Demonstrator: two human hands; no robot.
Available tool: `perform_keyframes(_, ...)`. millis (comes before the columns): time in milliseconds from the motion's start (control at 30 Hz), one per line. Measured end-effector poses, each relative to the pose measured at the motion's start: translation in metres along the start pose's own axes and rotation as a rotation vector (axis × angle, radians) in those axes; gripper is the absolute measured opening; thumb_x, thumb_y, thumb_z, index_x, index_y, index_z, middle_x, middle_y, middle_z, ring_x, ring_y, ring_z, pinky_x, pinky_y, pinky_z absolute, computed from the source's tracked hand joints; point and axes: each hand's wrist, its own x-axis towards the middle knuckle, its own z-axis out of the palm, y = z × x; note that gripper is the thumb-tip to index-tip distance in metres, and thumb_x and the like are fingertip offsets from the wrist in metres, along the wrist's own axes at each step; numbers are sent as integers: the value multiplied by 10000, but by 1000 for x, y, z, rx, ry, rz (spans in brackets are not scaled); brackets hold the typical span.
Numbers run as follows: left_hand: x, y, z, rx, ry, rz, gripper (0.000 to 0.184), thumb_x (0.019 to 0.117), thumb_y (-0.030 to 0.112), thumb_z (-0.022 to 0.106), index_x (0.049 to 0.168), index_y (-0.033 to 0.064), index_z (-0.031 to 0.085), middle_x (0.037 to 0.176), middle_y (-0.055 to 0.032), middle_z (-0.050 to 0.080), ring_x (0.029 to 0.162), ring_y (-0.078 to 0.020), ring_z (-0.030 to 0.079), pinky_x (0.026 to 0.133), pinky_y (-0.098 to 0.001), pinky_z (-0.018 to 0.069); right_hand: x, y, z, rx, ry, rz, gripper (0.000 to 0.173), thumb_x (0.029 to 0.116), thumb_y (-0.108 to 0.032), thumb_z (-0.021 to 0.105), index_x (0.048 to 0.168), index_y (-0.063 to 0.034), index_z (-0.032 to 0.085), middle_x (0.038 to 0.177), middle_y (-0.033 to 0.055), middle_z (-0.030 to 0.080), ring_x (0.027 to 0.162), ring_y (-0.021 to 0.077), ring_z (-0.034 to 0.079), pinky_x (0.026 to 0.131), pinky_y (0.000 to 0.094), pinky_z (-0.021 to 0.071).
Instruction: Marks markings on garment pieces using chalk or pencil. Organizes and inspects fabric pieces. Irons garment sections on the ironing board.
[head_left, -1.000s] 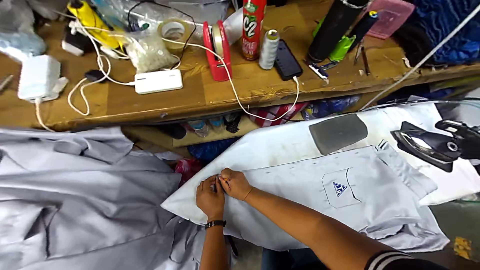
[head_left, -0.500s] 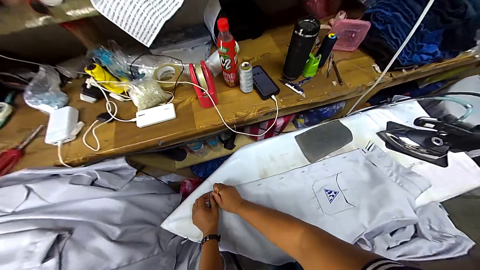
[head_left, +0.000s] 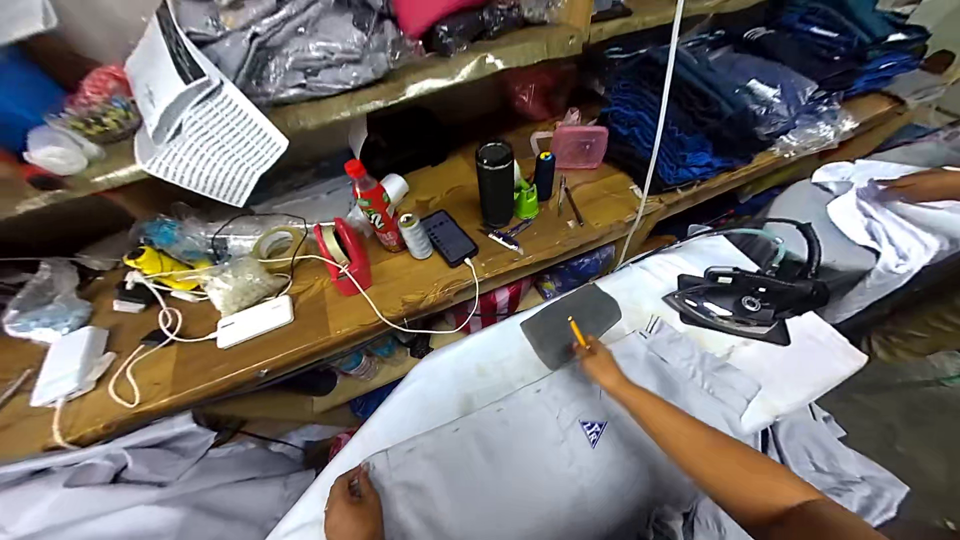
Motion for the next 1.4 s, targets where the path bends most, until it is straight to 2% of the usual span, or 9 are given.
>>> perform_keyframes(133, -8, 22, -4, 121, 10, -181, 304, 1043, 247, 541, 1129, 0, 697, 979, -242, 732, 938, -450, 708, 832, -689, 507, 87, -47, -92, -201, 195, -52, 415, 1062, -126, 454, 1430, 65, 432, 1200, 292, 639, 1114, 396, 652, 977, 540, 500)
perform_keyframes(233, -14, 42, -10, 212, -90, -302, 365, 1052, 278, 503, 1194, -6, 681, 1138, -272, 702, 1092, -478, 667, 925, -707, 478, 149, -76, -137, -291, 282, -95, 471, 990, -51, 567, 1419, 101, 445, 1273, 357, 602, 1187, 498, 616, 997, 636, 486)
perform_keyframes(467, -19, 83, -12, 220, -108, -535, 402, 1011, 204, 610, 1337, -30, 605, 1338, -291, 616, 1266, -472, 582, 1056, -666, 426, 254, -127, -169, -559, 241, -79, 520, 919, -61, 685, 1378, 94, 493, 1325, 368, 576, 1246, 524, 580, 981, 673, 482)
perform_keyframes(567, -20, 93, -13, 244, -116, -612, 363, 1006, 210, 617, 1289, -16, 647, 1366, -297, 590, 1298, -474, 552, 1068, -655, 422, 265, -126, -172, -650, 313, -247, 621, 892, -78, 718, 1433, 95, 470, 1461, 399, 426, 1367, 570, 428, 1058, 697, 413)
perform_keyframes(700, -16, 92, -16, 231, -136, -700, 341, 990, 251, 640, 1237, 22, 688, 1337, -266, 622, 1277, -454, 574, 1043, -671, 433, 224, -92, -168, -615, 376, -606, 542, 946, -138, 655, 1429, 45, 491, 1447, 407, 407, 1346, 625, 383, 1040, 749, 373)
perform_keyframes(933, -28, 99, -32, 132, -82, -637, 392, 1004, 283, 624, 1274, 2, 662, 1436, -317, 513, 1324, -492, 512, 1071, -662, 413, 43, 83, -123, -546, 161, -794, 458, 886, -183, 601, 1296, 14, 652, 1332, 329, 580, 1219, 562, 536, 962, 712, 419)
perform_keyframes(1100, -83, 86, -57, -130, 125, -314, 359, 1031, 258, 579, 1221, -46, 602, 1165, -274, 664, 1071, -423, 655, 938, -619, 503, -48, 151, -123, -553, 284, -537, 586, 894, -222, 622, 1416, 35, 554, 1500, 400, 398, 1320, 659, 400, 973, 801, 344)
perform_keyframes(1267, -147, 63, -99, -413, -170, -132, 254, 947, 117, 643, 1122, -66, 628, 1015, -183, 691, 943, -242, 671, 862, -459, 549, -41, 175, -127, -660, 319, -194, 766, 970, -472, 569, 1571, -31, 393, 1611, 366, 258, 1468, 589, 268, 1077, 795, 257)
perform_keyframes(1400, -154, 42, -103, -432, -158, -199, 233, 977, 127, 658, 1130, -48, 641, 974, -153, 713, 882, -210, 687, 854, -435, 558, -25, 180, -121, -730, 296, -101, 769, 993, -490, 518, 1605, -62, 331, 1649, 310, 235, 1513, 519, 238, 1126, 751, 227)
